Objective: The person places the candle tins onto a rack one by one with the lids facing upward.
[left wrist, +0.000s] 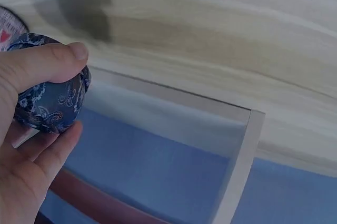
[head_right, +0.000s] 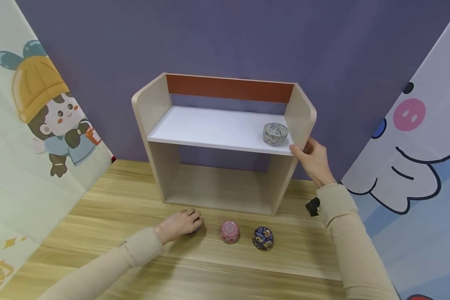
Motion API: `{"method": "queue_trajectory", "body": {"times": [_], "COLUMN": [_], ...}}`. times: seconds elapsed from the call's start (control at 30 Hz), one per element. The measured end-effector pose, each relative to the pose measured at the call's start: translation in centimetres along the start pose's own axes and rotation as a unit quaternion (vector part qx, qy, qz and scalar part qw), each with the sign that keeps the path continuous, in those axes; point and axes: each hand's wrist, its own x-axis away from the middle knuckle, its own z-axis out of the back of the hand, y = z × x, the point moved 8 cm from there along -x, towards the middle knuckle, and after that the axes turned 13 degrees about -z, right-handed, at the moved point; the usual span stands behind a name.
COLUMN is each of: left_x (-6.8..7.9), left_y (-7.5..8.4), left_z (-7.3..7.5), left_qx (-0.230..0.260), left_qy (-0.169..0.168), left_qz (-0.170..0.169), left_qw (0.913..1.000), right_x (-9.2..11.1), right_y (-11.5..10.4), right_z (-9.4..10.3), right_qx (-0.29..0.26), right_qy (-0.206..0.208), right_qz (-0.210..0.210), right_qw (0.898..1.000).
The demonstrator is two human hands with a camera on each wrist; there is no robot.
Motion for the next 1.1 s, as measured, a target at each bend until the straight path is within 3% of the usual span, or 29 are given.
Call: {"method": "queue_trajectory", "body": {"times": [0.1, 0.2, 0.3, 0.4, 0.53, 0.7, 0.87, 0.97, 1.1], "left_x": [0.4, 0.9, 1.4, 1.4, 1.0, 0.7, 0.5, 0.5, 0.5], "left_y": [-0.8, -1.7, -2.6, -3.3, -4.0, -4.7, -5.2, -5.5, -6.0], "left_z": [1.0, 1.7, 2.3, 2.7, 2.8, 3.0, 3.4, 3.4, 3.2], "left_qx": [0.062, 0.171, 0.264, 0.325, 0.407, 0.475, 0.501, 0.530, 0.578], "left_qy": [0.023, 0.081, 0.159, 0.204, 0.232, 0.267, 0.290, 0.301, 0.323], "left_qz": [0.007, 0.033, 0.063, 0.092, 0.139, 0.191, 0.209, 0.221, 0.249], "left_qw": [0.9978, 0.9814, 0.9494, 0.9188, 0.8724, 0.8165, 0.7882, 0.7612, 0.7066], "right_x": [0.0, 0.1, 0.1, 0.1, 0.1, 0.0, -0.1, 0.0, 0.0], "right_y": [0.1, 0.2, 0.2, 0.3, 0.2, 0.2, 0.2, 0.1, -0.1], "right_z": [0.3, 0.4, 0.4, 0.3, 0.1, 0.0, 0.0, 0.1, 0.0], "right_qx": [0.003, -0.002, -0.014, -0.023, -0.030, -0.025, -0.018, -0.022, -0.029], "right_qy": [0.005, 0.006, 0.003, -0.003, -0.009, -0.004, 0.000, 0.000, -0.002], "right_qz": [0.000, 0.000, 0.002, 0.004, 0.008, 0.011, 0.008, 0.010, 0.012], "right_qw": [1.000, 1.000, 1.000, 1.000, 0.999, 1.000, 1.000, 1.000, 0.999]}}
